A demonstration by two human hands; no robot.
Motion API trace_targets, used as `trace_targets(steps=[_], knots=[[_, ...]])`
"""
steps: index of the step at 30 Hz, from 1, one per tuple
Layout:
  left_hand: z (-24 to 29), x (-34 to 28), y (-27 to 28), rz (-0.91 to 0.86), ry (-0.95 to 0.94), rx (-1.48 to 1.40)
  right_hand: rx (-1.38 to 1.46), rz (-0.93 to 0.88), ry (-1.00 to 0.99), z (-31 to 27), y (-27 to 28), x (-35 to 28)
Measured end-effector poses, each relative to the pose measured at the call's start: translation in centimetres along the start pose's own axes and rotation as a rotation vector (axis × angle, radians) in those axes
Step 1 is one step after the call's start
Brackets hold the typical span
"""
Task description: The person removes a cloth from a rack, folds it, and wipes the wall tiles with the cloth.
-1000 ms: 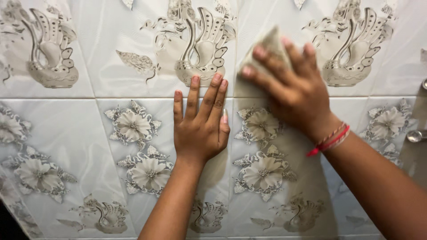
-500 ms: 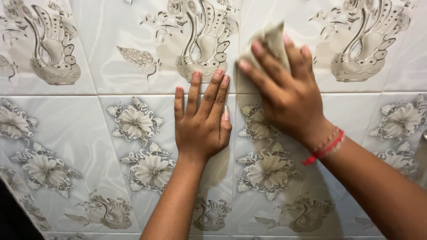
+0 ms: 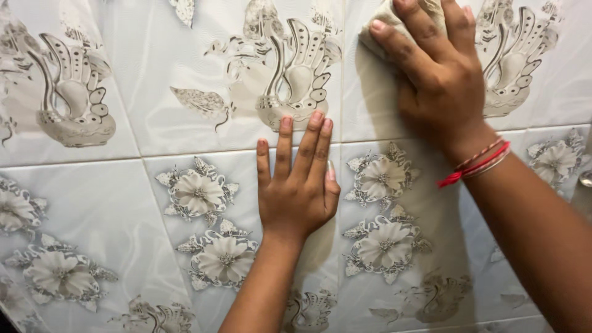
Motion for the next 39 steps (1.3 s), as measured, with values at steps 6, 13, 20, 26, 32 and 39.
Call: trace_targets(steps=[6, 13, 20, 26, 32, 39], knots=[[-0.2, 0.2, -0.1, 0.008, 0.003, -0.009, 0.068, 0.062, -0.083, -4.3, -0.3, -2.9], [-0.1, -0.1, -0.2, -0.026, 0.002, -0.017, -0.07, -0.161, -0.009, -7.8, 0.9, -8.7], [-0.1, -0.1, -0.4, -0.034, -0.005, 0.025, -0.154, -0.046, 0.111, -2.1, 0.6, -5.5], [0.1, -0.2, -0.4, -0.021, 0.001, 0.008, -0.05, 0.07, -0.15, 0.9, 1.4, -0.8], [0.0, 0.0, 0.0, -0.011, 0.002, 0.014, -0.044, 0.07, -0.129, -1.7, -0.2, -5.2], [2.0, 0.8, 0.1, -0.02, 0.054, -0.11, -0.036, -0.093, -0.081, -5.6, 1.9, -10.9]])
Point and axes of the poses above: each hand's wrist, its own x-axis towards the middle knuckle, its own y-axis out of the back of the hand, z = x × y, the point moved 3 cm from there along x, towards the middle knuckle, and after that the axes turned 7 degrees about z, right-handed, at the moved point
